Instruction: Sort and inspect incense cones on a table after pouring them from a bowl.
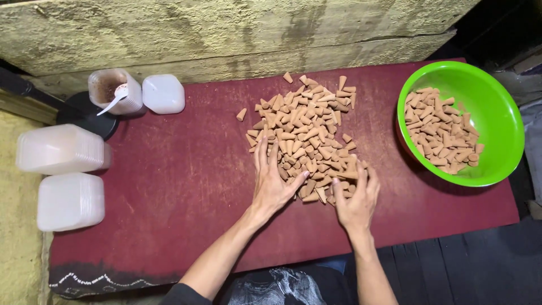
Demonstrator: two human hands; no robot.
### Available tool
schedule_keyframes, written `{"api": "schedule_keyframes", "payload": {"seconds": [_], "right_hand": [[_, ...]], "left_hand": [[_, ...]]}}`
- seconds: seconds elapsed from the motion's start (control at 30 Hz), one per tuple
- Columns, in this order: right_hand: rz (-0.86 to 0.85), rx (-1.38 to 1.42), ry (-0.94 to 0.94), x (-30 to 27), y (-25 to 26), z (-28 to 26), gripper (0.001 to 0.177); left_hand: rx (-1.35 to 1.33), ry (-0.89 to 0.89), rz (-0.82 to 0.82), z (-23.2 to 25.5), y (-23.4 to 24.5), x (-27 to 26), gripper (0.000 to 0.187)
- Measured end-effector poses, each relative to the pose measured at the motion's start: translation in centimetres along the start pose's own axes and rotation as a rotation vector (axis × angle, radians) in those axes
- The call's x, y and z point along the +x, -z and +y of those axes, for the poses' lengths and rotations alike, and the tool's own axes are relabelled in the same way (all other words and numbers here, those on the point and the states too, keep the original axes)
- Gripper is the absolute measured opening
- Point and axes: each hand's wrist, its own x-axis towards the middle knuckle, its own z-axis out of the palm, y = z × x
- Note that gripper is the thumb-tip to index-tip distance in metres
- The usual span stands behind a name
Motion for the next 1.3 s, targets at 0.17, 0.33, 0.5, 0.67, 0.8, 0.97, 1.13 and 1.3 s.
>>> {"api": "schedule_keyframes", "payload": {"seconds": [0.17,0.33,0.5,0.67,0.8,0.97,1.13,1.3], "right_hand": [[0.011,0.129,-0.114,0.7,0.3,1.0,0.065],[-0.048,0.182,-0.179,1.6,2.2,-1.0,0.066],[-0.018,0.204,-0.117,4.2,2.8,-0.3,0.062],[-0.033,0.209,0.108,9.7,2.0,-1.8,0.029],[-0.146,0.29,0.165,13.1,-2.1,1.7,0.02],[-0.269,0.411,0.281,15.3,-3.6,-0.5,0.019],[-0.264,0.53,0.311,15.9,-3.3,-2.2,0.012],[-0.252,0.6,0.291,15.5,-3.8,-2.3,0.011]], "left_hand": [[-0.085,-0.009,-0.04,-0.2,-0.4,0.4,0.102],[-0.094,-0.087,-0.003,0.2,0.0,0.8,0.103],[-0.143,-0.052,0.062,-2.1,-1.1,1.2,0.093],[-0.283,-0.037,0.333,-4.7,-1.4,2.7,0.044],[-0.317,-0.054,0.39,-6.8,-0.6,4.8,0.033],[-0.237,-0.244,0.211,-10.2,0.6,6.3,0.021],[-0.223,-0.253,0.152,-9.1,1.2,6.7,0.031],[-0.187,-0.248,0.093,-7.0,1.7,6.5,0.044]]}}
